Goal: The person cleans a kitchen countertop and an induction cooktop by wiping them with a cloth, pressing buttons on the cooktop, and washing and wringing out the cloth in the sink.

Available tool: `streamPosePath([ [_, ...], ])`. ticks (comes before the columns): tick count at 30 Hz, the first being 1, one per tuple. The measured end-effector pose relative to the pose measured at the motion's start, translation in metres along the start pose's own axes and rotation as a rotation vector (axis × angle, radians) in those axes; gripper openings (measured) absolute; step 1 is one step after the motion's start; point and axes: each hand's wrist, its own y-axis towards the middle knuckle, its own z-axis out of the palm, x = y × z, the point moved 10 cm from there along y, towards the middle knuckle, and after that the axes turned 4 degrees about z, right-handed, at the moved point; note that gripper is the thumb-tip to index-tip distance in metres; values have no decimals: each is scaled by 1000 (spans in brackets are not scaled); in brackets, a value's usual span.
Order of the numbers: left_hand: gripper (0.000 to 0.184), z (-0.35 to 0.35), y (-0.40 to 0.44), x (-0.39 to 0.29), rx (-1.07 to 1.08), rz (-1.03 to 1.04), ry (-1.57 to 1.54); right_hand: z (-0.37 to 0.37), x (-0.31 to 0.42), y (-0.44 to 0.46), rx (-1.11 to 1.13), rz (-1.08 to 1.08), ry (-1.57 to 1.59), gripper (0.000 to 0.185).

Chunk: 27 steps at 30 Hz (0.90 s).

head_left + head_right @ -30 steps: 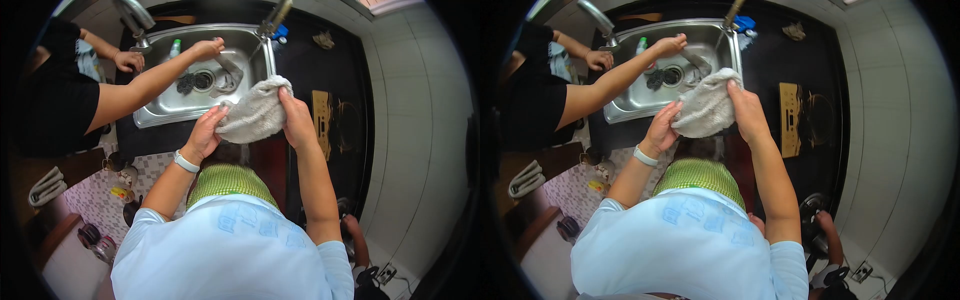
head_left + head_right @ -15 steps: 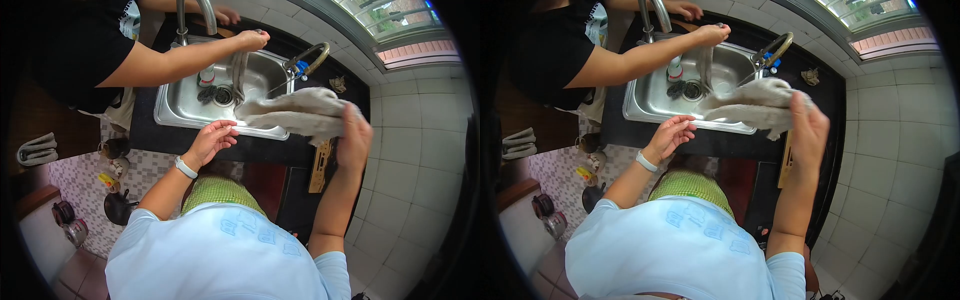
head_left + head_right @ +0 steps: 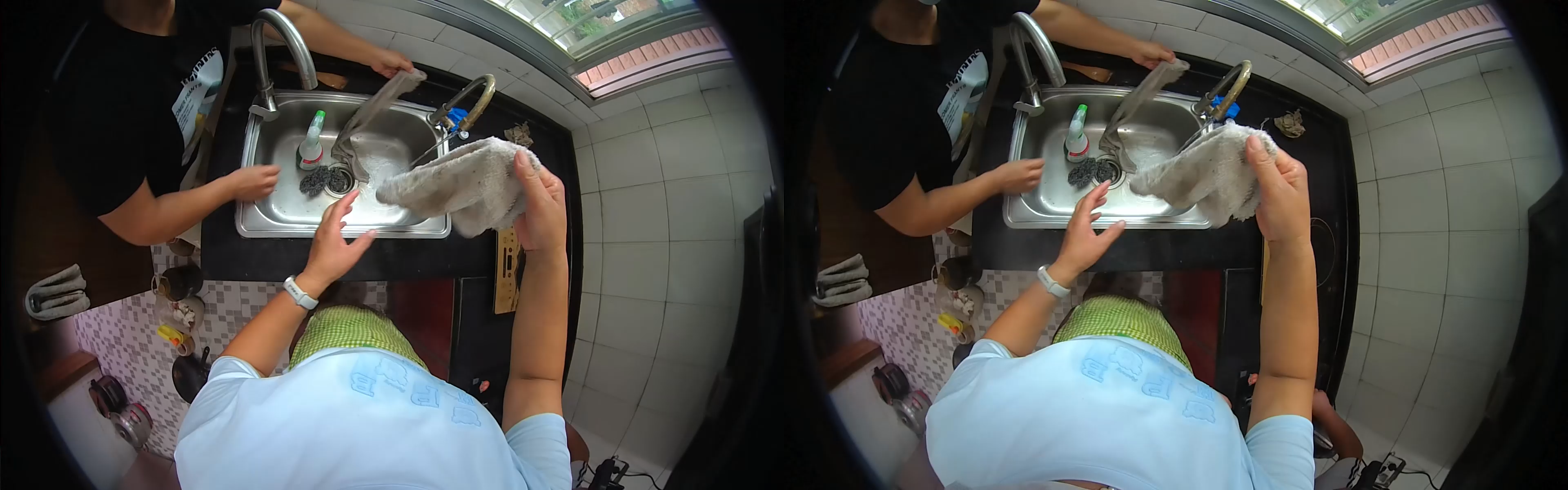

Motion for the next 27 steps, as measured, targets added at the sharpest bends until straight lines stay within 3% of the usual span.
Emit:
streamPosePath([
  [3, 78, 18, 15, -54, -13, 252, 90, 14, 0, -13, 19, 26, 74, 28],
  [6, 68, 35, 28, -61, -122, 273, 190, 24, 8, -32, 72, 41, 179, 30],
  [7, 68, 40, 34, -52, -112, 274, 187, 25, 11, -39, 86, 24, 205, 31],
  [10, 36, 70, 53, -12, 115, 44, -144, 6, 12, -57, 94, -31, 287, 34],
  [13, 33, 63, 53, -21, 82, -9, -194, -18, -1, -80, 33, -76, 186, 37],
  [18, 35, 77, 43, -28, 72, 90, -314, -68, -47, -105, -160, 52, 251, 43],
  [19, 40, 86, 37, -25, 171, -62, -343, -72, -47, -106, -184, 57, 309, 46],
  [20, 38, 90, 34, -34, 205, -23, -337, -78, -45, -107, -176, 44, 334, 49],
  [23, 57, 110, 9, -40, 495, 72, -322, -72, -19, -103, -165, 41, 389, 44],
  [26, 72, 129, -29, -53, 836, -148, -589, -54, 2, -89, -113, 41, 390, 45],
  [27, 69, 132, -30, -60, 830, -112, -717, -46, 6, -83, -87, 59, 382, 45],
])
